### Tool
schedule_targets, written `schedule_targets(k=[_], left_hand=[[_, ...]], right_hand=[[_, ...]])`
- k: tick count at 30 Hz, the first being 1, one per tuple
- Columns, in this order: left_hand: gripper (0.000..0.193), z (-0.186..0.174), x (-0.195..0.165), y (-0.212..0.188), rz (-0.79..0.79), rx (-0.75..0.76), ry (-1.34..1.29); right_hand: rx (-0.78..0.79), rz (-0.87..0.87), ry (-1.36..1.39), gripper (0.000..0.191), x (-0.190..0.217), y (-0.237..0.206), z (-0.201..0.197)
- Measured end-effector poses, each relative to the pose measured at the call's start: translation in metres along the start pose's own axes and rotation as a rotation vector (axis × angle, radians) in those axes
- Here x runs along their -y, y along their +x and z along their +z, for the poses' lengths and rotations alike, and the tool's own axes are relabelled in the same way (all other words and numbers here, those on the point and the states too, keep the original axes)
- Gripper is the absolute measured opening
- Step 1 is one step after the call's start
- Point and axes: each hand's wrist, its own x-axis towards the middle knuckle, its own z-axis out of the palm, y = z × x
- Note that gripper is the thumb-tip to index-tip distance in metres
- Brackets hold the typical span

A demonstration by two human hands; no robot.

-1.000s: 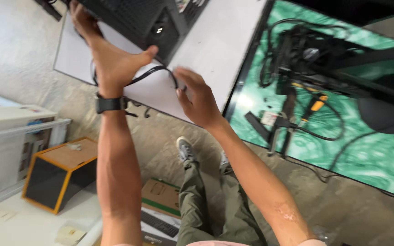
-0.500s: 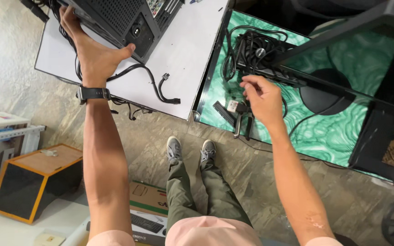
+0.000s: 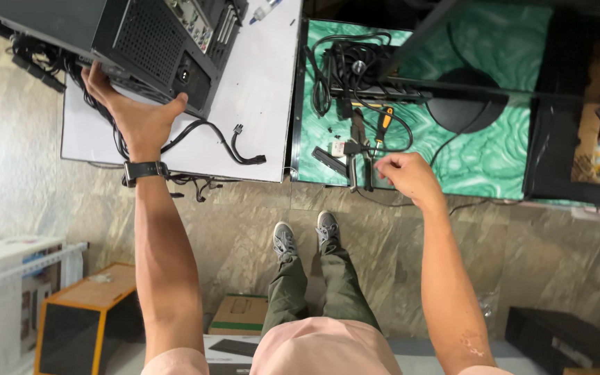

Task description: The person works inside an open computer case on a workbench, arranging cables and components by hand. They then carry the case to the floor, insert a power supply unit into its rear bay, and use a screwdriver to fasten it before handling loose cables.

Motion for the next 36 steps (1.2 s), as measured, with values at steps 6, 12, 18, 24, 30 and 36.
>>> schedule_targets(k=[6, 12, 18, 24, 30, 36], left_hand=[[0.123, 0.004, 0.001, 0.002, -0.005, 0.006, -0.037], [0.126, 0.01, -0.008, 0.002, -0.039, -0.035, -0.047], [0.121, 0.009, -0.028, 0.004, -0.107, -0.049, -0.068], [0.121, 0.005, -0.043, 0.008, -0.157, -0.008, -0.097], [0.122, 0.003, -0.048, 0.008, -0.129, -0.01, -0.071], [0.122, 0.005, -0.046, 0.008, -0.182, 0.022, -0.075]], right_hand=[[-0.472, -0.082, -0.167, 0.022, -0.032, 0.017, 0.035], [-0.66, -0.076, -0.243, 0.021, -0.03, 0.043, 0.057], [-0.738, -0.113, -0.336, 0.018, -0.003, 0.04, 0.062], [-0.675, -0.035, -0.397, 0.014, 0.006, 0.049, 0.062], [-0.872, -0.129, -0.135, 0.023, -0.012, 0.042, 0.053], [-0.559, -0.155, 0.833, 0.016, -0.018, 0.02, 0.028]])
